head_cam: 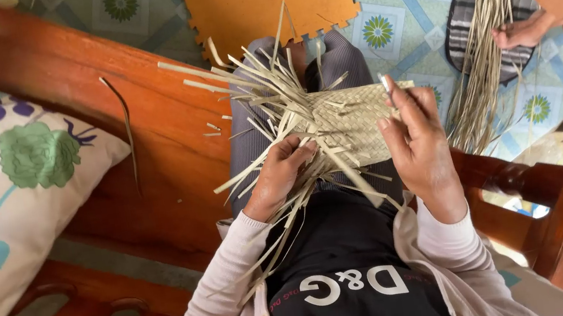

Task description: Weaving a basket using dried plant fibers while sitting on a bench.

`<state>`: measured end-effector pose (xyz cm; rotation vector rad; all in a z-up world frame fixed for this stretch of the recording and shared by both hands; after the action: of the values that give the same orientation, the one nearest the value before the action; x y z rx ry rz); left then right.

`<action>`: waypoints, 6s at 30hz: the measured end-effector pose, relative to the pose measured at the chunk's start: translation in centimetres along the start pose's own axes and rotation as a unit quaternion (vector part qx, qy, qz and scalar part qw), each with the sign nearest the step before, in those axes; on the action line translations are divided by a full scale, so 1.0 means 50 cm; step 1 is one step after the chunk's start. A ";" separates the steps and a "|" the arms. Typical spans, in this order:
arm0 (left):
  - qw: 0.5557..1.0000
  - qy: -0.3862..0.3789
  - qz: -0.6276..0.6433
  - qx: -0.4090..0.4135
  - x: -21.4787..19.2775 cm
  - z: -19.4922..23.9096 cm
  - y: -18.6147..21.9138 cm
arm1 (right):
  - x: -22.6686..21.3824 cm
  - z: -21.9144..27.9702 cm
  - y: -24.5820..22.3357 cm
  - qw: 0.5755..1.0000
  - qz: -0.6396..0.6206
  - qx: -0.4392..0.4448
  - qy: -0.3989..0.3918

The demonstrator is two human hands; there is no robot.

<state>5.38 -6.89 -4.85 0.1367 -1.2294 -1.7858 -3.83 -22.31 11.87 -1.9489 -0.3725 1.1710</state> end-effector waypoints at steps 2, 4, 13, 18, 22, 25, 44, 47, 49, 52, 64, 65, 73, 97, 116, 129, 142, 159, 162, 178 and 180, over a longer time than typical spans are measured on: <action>1.000 -0.008 0.021 -0.011 -0.016 -0.022 -0.042 | -0.007 0.025 0.013 1.000 0.008 -0.010 0.000; 0.999 -0.016 0.041 -0.024 -0.024 -0.035 -0.059 | -0.015 0.042 0.007 1.000 0.016 -0.016 0.001; 0.995 -0.009 0.082 -0.055 0.000 -0.030 0.013 | 0.006 0.088 0.029 0.996 -0.021 0.079 -0.035; 0.993 -0.002 0.093 -0.079 0.002 -0.034 0.013 | 0.021 0.105 0.057 0.994 0.043 0.087 -0.052; 0.992 -0.005 0.097 -0.078 -0.059 -0.069 -0.080 | 0.018 0.111 0.066 0.993 0.061 0.094 -0.043; 0.992 -0.002 0.107 -0.063 -0.047 -0.068 -0.071 | 0.017 0.118 0.074 0.991 0.071 0.106 -0.040; 0.999 0.005 0.000 0.045 0.043 -0.024 0.035 | 0.033 0.123 0.109 0.986 0.029 0.159 -0.038; 0.999 0.024 0.004 0.048 0.009 -0.036 0.001 | 0.046 0.116 0.125 0.987 -0.041 0.151 -0.035; 0.998 0.030 0.005 0.048 -0.001 -0.039 -0.010 | 0.055 0.112 0.133 0.986 -0.094 0.137 -0.032; 0.998 0.043 0.038 0.039 0.004 -0.029 0.003 | 0.066 0.113 0.139 0.982 -0.135 0.126 -0.031; 0.999 0.040 0.028 0.023 0.043 -0.005 0.011 | 0.040 0.116 0.095 0.990 -0.014 0.130 -0.044; 0.998 0.038 0.042 0.024 0.045 -0.006 0.006 | 0.039 0.118 0.094 0.991 -0.008 0.128 -0.044; 1.000 0.010 0.012 0.011 0.025 -0.012 -0.013 | 0.063 0.100 0.116 0.986 -0.105 0.122 -0.029; 0.999 0.037 -0.009 -0.007 -0.006 0.004 -0.018 | 0.031 0.117 0.075 0.987 0.062 0.128 -0.071; 0.999 0.020 0.025 0.012 0.020 -0.002 0.002 | 0.065 0.135 0.182 0.966 -0.149 0.210 -0.023; 0.998 -0.038 -0.049 0.025 0.015 0.001 -0.008 | 0.048 0.138 0.109 0.972 -0.058 0.227 -0.020; 0.989 -0.100 -0.107 0.026 0.049 0.025 0.006 | 0.026 0.144 0.050 0.957 0.005 0.279 -0.080; 0.999 0.026 -0.027 0.004 0.002 0.013 0.033 | 0.093 0.114 0.071 0.957 -0.144 0.240 -0.078; 0.979 -0.068 -0.190 -0.031 0.098 0.108 0.195 | 0.095 0.126 0.092 0.952 -0.161 0.250 -0.075; 0.803 -0.151 -0.146 0.558 0.047 0.501 0.560 | 0.130 0.171 0.176 0.935 -0.111 0.306 -0.144; 0.799 -0.093 -0.018 0.594 -0.007 0.509 0.567 | 0.122 0.164 0.173 0.929 -0.095 0.333 -0.134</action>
<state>9.26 8.79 29.66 0.7038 -2.3457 -0.7959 -8.79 -20.02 -0.33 -1.1453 -0.2495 1.2336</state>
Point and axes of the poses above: each hand's wrist, its own z-axis away from the middle knuckle, its own x-axis out of the palm, y = z × x, the point moved 10 cm from there along -z, towards the middle knuckle, and after that the axes turned 1 degree about y, right-handed, at the moved point
